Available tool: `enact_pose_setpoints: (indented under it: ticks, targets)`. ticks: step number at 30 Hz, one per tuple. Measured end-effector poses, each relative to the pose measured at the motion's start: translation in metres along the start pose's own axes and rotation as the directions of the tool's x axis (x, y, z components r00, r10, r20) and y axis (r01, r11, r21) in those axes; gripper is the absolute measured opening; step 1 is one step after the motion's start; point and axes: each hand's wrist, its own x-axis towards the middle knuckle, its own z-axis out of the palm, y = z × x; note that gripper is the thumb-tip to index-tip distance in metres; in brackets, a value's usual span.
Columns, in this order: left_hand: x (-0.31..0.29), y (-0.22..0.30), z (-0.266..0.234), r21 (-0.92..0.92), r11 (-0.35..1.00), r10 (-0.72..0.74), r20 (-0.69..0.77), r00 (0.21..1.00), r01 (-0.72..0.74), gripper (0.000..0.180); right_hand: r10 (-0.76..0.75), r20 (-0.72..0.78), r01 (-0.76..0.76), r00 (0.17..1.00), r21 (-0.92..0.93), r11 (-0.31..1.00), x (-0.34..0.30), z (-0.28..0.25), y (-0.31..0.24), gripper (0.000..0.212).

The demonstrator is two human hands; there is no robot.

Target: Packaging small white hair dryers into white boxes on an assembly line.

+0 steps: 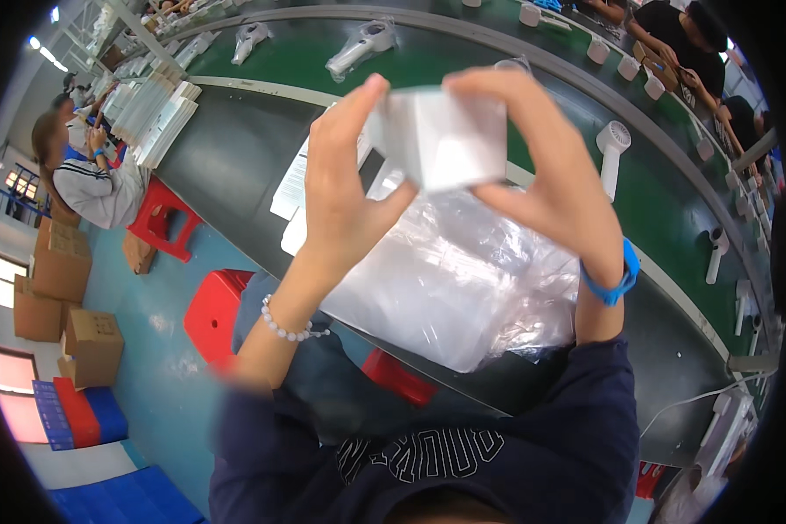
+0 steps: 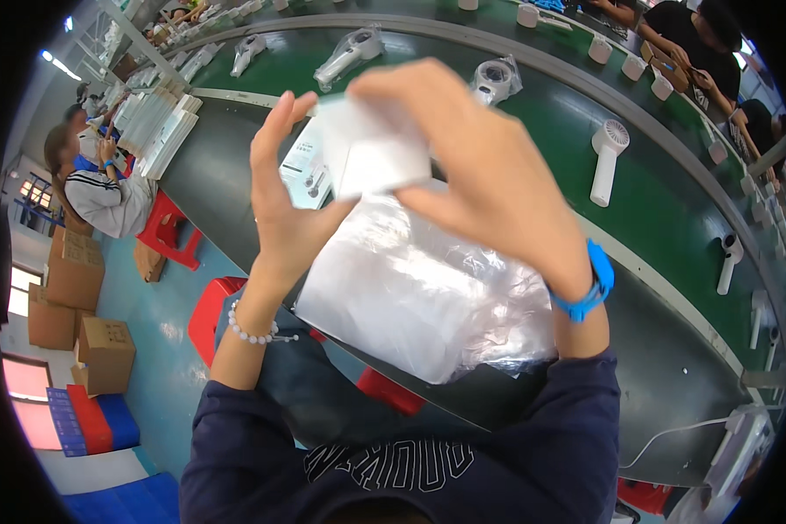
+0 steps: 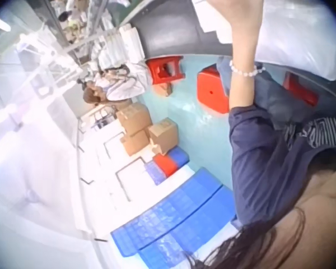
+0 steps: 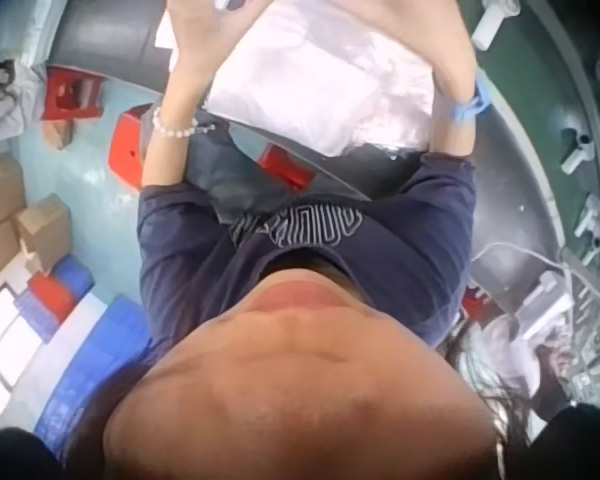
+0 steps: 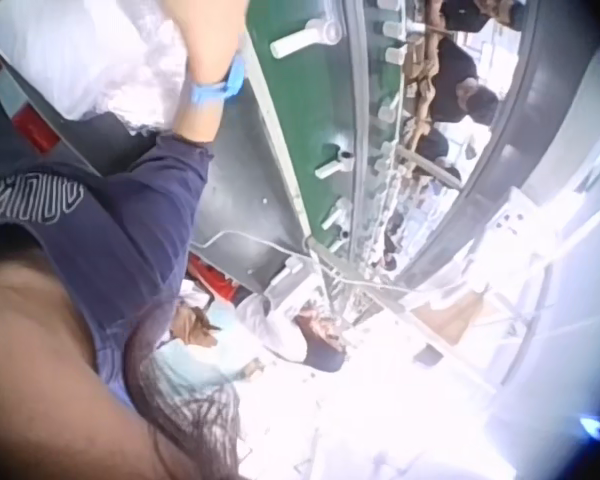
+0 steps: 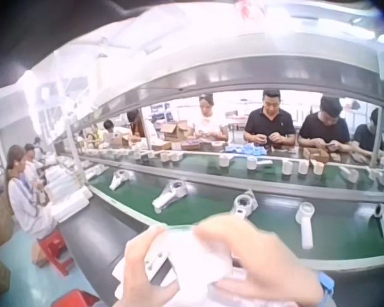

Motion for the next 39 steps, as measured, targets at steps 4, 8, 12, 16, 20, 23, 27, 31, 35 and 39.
enact_pose_setpoints:
  ticks: [4,8,12,16,20,23,27,31,35,39]
  targets:
    - [-0.015,-0.003,0.004,0.27,0.944,-0.235,0.144,0.961,0.191,0.056,0.018,-0.281,-0.079,0.96,-0.206,0.975,0.046,0.018,0.044,0.064]
    - [-0.028,0.02,0.028,0.05,0.996,0.057,0.239,0.969,-0.07,0.019,-0.103,-0.206,-0.058,0.973,-0.65,0.757,0.052,0.094,0.153,0.061]
    - [-0.083,0.084,0.042,-0.376,0.852,0.499,0.368,0.785,-0.365,0.011,0.087,-0.012,-0.06,0.996,-0.821,0.568,0.031,0.13,0.195,0.05]
    - [-0.127,0.122,0.051,-0.484,0.735,0.673,0.429,0.603,-0.475,0.027,0.149,-0.16,-0.218,0.976,-0.66,0.719,0.008,0.085,0.222,0.045]
    - [-0.134,0.115,0.064,-0.314,0.856,0.51,0.644,0.571,-0.41,0.042,0.283,-0.426,-0.51,0.859,-0.754,0.413,-0.037,-0.003,0.259,0.042]
    - [-0.136,0.117,0.073,-0.251,0.891,0.444,0.661,0.605,-0.379,0.045,0.616,-0.316,-0.635,0.721,-0.656,0.407,-0.068,-0.055,0.207,0.047]
    - [-0.137,0.127,0.084,-0.084,0.95,0.278,0.668,0.69,-0.302,0.051,0.718,-0.398,-0.769,0.57,-0.566,0.297,-0.129,-0.062,0.256,0.049]
    - [-0.145,0.129,0.085,0.007,0.952,0.225,0.661,0.716,-0.306,0.04,0.479,-0.431,-0.632,0.765,-0.646,0.428,-0.139,-0.06,0.257,0.05]
    - [-0.143,0.124,0.077,-0.073,0.954,0.269,0.642,0.718,-0.292,0.018,0.617,-0.403,-0.567,0.676,0.249,0.785,-0.121,-0.067,0.195,0.046]
    - [-0.135,0.125,0.072,-0.104,0.984,0.178,0.667,0.723,-0.146,0.015,0.796,-0.371,-0.583,0.478,0.544,0.604,-0.122,-0.068,0.131,0.036]
